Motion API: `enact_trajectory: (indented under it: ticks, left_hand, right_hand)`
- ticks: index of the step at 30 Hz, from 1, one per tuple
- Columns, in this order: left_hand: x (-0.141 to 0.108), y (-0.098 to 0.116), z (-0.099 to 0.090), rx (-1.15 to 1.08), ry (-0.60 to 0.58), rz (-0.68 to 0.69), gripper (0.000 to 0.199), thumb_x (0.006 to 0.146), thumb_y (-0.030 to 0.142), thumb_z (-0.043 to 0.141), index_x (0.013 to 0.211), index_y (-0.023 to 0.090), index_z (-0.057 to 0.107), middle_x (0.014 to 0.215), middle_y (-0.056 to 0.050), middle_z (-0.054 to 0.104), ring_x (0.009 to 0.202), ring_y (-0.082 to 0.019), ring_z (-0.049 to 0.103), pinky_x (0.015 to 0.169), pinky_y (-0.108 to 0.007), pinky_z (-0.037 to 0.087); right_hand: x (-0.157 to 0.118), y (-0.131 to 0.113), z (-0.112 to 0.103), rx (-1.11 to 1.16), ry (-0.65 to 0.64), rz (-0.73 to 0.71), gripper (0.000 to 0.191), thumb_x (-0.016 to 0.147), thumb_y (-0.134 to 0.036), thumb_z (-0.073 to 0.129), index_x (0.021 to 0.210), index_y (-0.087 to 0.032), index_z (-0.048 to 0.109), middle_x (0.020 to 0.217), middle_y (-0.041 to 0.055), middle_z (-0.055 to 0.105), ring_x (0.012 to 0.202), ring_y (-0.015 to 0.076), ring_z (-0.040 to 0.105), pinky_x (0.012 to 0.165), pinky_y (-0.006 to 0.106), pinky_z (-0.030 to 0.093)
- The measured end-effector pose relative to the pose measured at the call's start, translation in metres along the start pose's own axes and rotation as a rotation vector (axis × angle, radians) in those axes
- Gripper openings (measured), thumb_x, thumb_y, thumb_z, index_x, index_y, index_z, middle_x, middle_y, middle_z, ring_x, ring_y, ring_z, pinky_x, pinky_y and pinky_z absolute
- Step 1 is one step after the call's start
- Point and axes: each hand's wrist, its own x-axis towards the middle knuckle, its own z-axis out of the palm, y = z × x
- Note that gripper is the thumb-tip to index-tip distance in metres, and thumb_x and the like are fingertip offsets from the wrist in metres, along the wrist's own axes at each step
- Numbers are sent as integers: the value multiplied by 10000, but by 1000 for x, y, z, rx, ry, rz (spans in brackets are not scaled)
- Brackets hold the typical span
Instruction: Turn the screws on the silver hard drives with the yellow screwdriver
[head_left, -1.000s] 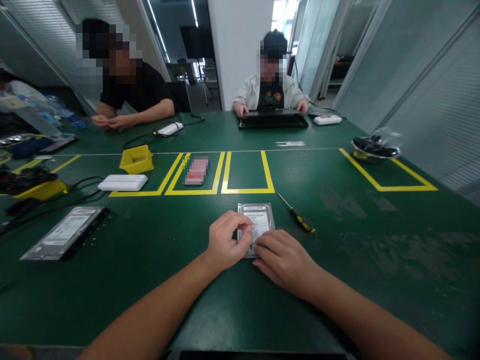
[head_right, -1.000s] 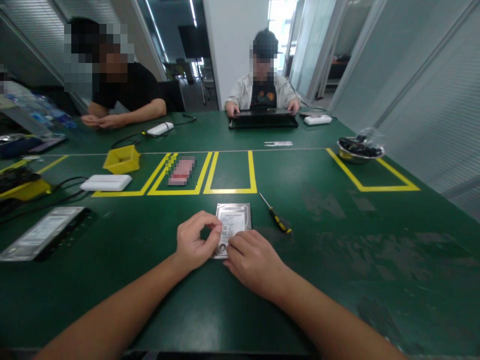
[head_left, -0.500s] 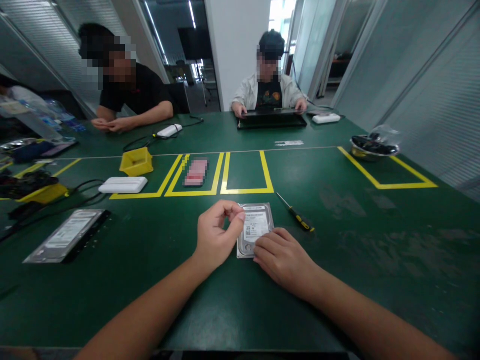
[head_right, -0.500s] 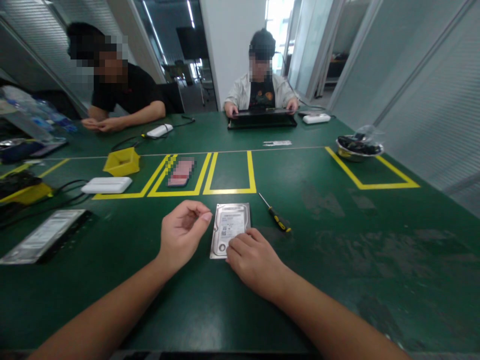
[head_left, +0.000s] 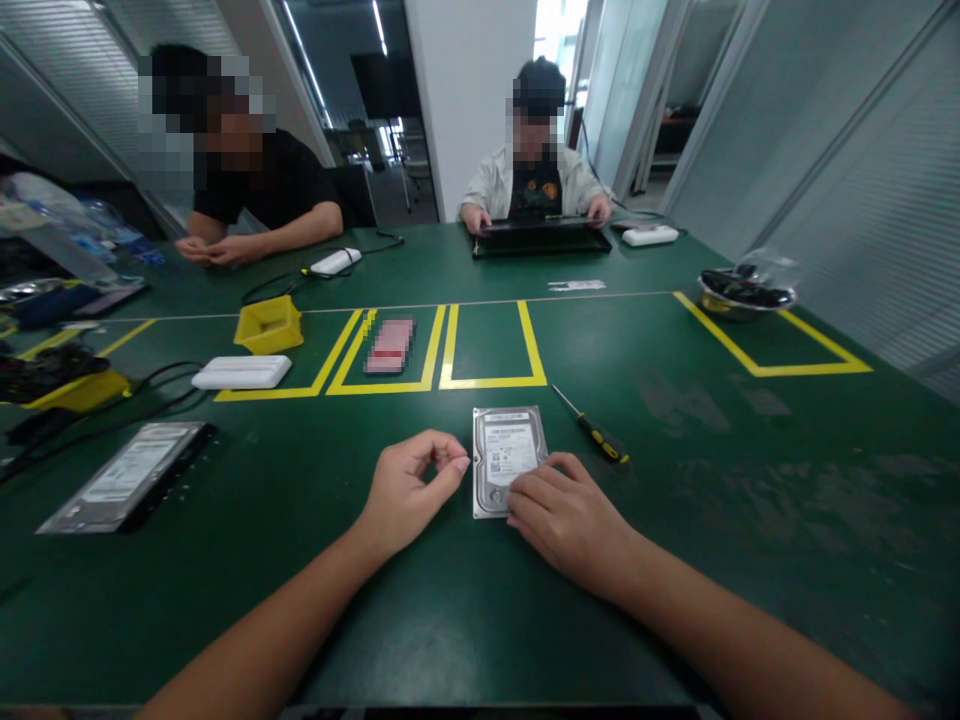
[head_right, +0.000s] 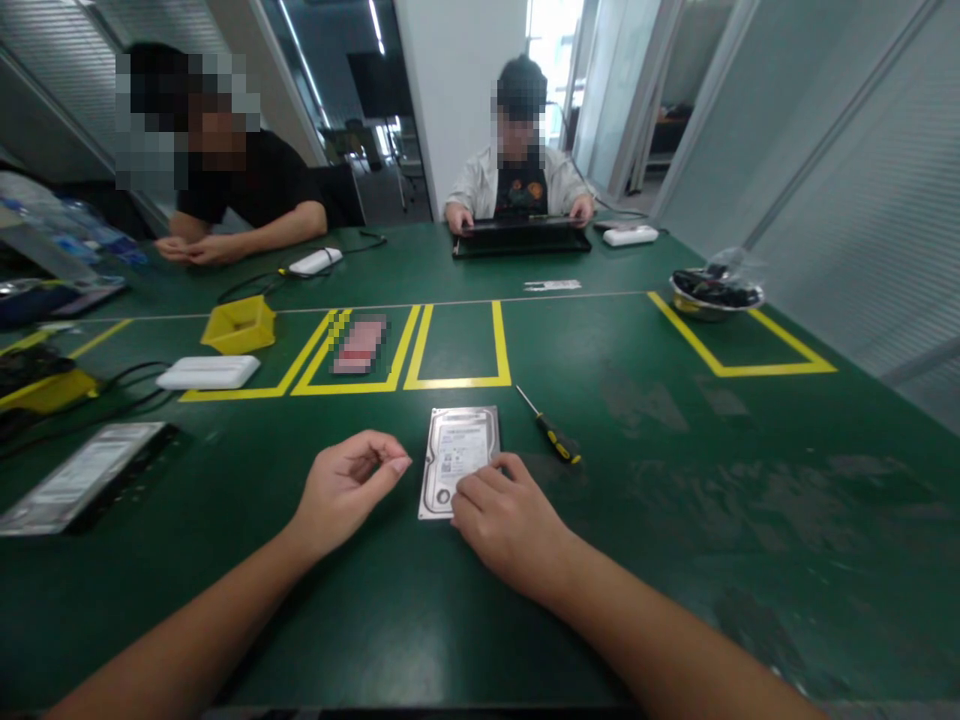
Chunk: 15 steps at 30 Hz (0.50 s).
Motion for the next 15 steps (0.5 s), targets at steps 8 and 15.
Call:
enact_trajectory:
  ticks: [8,15]
  left_hand:
    - [-1,-3,-5,-26,-199,-36,156,932,301,584,888,154,607,767,-4,576,689,-115,535,650,-237,437]
    - [1,2,-5,57,-390,52,143,946,268,562,875,153,609,848,-23,582,788,-130,546,725,-254,422]
  right_hand:
    - [-1,2,2,-9,-10,-12,140,963,-214,529,930,-179,660,929,31,698,867,188,588,886,402,352]
    - [-2,2,5,-1,-7,-14,147,972,-217,513,970,-179,655,931,31,693,868,185,576,882,392,351]
